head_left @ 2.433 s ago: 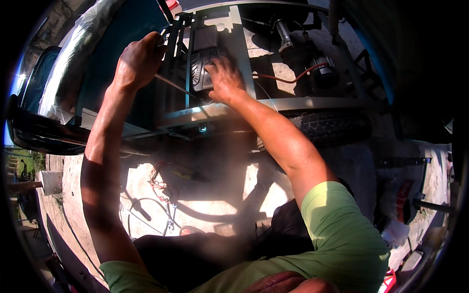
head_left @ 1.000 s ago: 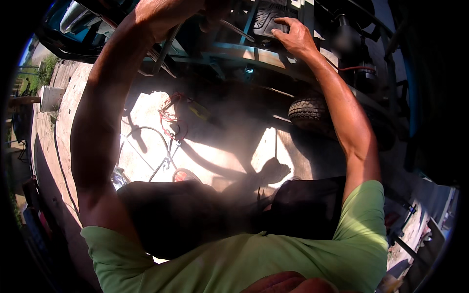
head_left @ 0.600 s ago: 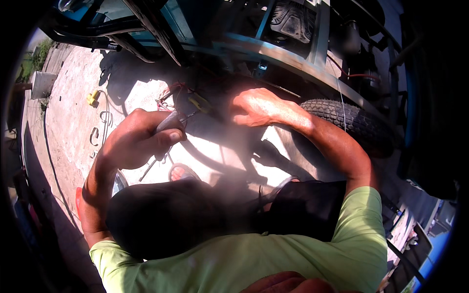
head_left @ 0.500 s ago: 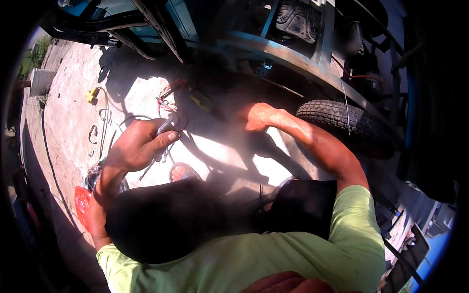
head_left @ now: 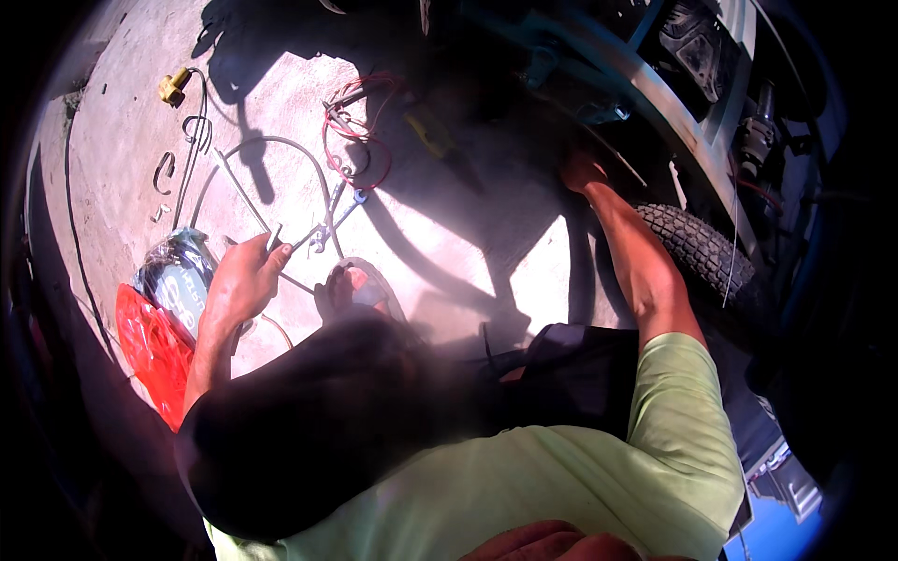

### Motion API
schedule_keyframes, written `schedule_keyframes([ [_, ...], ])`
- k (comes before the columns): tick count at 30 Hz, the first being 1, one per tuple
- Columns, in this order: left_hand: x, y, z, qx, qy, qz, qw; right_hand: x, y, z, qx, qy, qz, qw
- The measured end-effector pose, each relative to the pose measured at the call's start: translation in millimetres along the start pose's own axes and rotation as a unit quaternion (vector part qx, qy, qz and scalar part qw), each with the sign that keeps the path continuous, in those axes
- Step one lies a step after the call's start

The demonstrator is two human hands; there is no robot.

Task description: The person works on the internal components of a small blue vehicle, using a socket wrench to tighten bolts and handling various electrical parts and wires.

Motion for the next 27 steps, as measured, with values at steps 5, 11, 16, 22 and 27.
schedule_keyframes([
  [5, -4, -12, -20, -0.008, -0.035, -0.009, 0.999, -43, 21, -62, 0.158, 0.096, 0.033, 0.982],
  [11, -9, -23, -36, 0.033, -0.064, -0.013, 0.997, -22, 41, -42, 0.047, 0.239, -0.01, 0.97],
  [16, -14, -34, -51, 0.045, -0.073, -0.034, 0.996, -2, 26, -21, -0.031, 0.237, -0.025, 0.971],
  [22, -23, -43, -66, 0.029, -0.076, -0.066, 0.994, 18, 20, -13, 0.07, 0.092, -0.061, 0.991],
  [27, -32, -52, -73, 0.018, -0.068, -0.083, 0.994, 7, 26, -41, 0.037, 0.089, -0.031, 0.995],
])
Point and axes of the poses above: each hand's wrist, its own x-axis away from the middle knuckle, its own z-axis out of the back of the hand, y = z × x, the point moved 2 cm from there along -x, towards the middle knuckle, and after that the axes turned 11 degrees about x, right-handed, at the moved point
